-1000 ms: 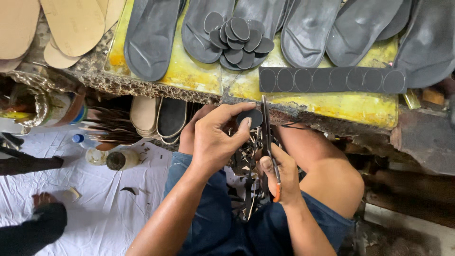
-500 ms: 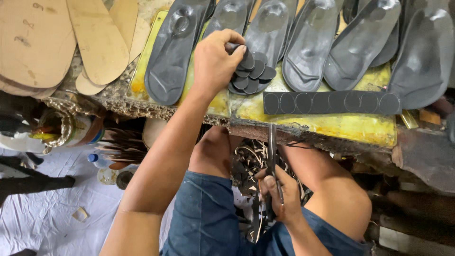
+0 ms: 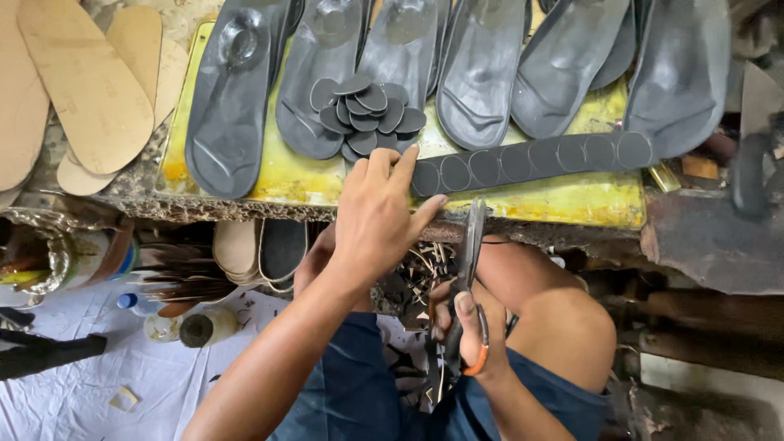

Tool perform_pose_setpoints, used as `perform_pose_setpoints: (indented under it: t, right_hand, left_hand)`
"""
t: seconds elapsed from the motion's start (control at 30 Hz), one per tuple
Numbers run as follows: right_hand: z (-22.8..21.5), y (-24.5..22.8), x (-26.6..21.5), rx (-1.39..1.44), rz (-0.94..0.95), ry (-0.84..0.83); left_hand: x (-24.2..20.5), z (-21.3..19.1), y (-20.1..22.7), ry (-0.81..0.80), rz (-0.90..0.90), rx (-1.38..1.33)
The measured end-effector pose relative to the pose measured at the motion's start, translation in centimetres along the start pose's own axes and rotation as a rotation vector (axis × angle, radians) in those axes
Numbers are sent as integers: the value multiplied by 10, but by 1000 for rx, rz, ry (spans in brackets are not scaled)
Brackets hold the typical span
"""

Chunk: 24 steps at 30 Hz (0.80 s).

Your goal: The person uses shears to cut circular shapes from a strip of black rubber material. The cut circles are placed on the workbench next to existing piles of rubber circles and shoe soles.

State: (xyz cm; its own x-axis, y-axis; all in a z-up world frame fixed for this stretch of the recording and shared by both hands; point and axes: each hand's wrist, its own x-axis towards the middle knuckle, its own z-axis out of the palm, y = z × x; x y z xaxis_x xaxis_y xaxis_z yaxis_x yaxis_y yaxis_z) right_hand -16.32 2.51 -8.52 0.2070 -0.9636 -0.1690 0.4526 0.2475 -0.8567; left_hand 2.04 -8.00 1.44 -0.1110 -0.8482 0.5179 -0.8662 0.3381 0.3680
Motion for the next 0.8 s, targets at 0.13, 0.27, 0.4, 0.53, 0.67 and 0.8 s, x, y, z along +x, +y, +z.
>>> perform_pose_setpoints:
  t: [0.13, 0.27, 0.4, 0.53, 0.67, 0.8]
  right_hand:
    - [8, -13, -3, -145, 1, -14]
    - [17, -23, -2, -296, -82, -65]
    - [18, -33, 2, -424, -30, -194]
    - [23, -32, 16, -434, -13, -182]
    - [36, -49, 35, -451, -136, -162]
    - [33, -43, 39, -515, -170, -177]
  left_hand:
    - [1, 12, 1, -17, -119, 33]
    - [4, -10, 12, 96, -162, -156]
    - [2, -20, 7, 82, -400, -527]
    - [-12, -19, 5, 105, -513, -819]
    - [-25, -8, 2, 102, -565, -989]
    - [-29, 3, -4, 137, -589, -1048]
